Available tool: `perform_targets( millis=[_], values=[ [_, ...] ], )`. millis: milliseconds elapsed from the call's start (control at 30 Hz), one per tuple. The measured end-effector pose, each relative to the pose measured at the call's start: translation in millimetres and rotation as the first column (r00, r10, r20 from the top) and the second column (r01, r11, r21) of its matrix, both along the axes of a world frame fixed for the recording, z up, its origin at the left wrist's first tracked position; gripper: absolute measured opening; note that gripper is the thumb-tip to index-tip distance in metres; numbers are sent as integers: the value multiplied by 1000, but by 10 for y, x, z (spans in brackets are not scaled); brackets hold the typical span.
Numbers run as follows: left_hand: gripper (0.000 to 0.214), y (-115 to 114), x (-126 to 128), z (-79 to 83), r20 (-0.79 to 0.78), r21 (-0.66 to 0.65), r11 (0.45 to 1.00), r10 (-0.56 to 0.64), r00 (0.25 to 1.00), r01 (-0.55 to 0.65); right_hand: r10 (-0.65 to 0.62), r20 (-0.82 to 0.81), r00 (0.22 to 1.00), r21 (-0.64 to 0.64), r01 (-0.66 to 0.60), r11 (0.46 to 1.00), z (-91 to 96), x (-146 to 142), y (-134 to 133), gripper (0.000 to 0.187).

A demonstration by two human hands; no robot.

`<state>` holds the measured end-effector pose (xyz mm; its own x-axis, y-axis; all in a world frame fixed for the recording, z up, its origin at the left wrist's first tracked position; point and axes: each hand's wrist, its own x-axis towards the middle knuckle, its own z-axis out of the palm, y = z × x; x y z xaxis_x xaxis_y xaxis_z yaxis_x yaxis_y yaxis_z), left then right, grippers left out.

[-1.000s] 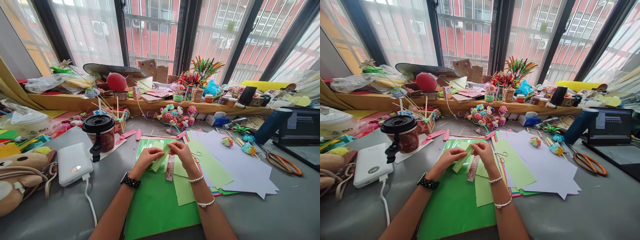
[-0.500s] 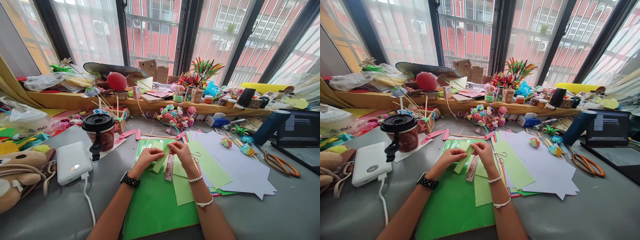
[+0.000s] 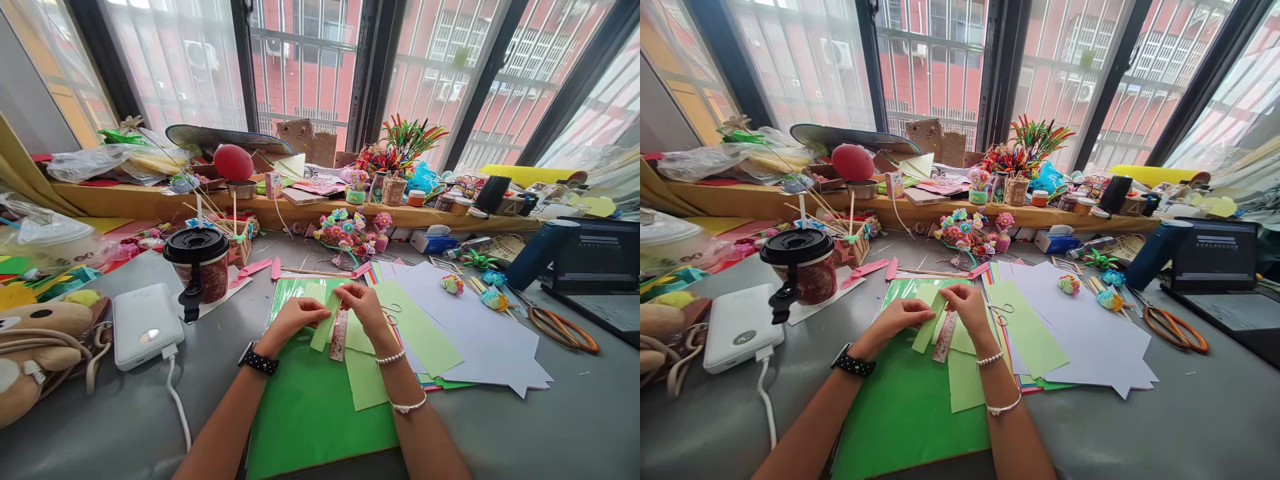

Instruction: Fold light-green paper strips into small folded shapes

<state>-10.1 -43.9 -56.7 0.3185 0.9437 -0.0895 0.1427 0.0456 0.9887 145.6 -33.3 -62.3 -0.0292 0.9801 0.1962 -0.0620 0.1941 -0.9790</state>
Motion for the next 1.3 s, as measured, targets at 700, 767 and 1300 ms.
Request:
perform_targets(
  millis=[700,767,1300],
  values=[
    [24,-2,6,19,106,-8,996,85,991,-85,80,12,997,-10,-79,997,-34,-38,-2,18],
    [24,-6,8,32,125,-24,995,101,987,-99,91,17,996,-3,-90,996,-35,-36,-2,17],
    [21,-4,-4,26,126,-3,996,90,988,-90,50,-22,999,-25,-50,998,-19,-28,-8,17]
  ],
)
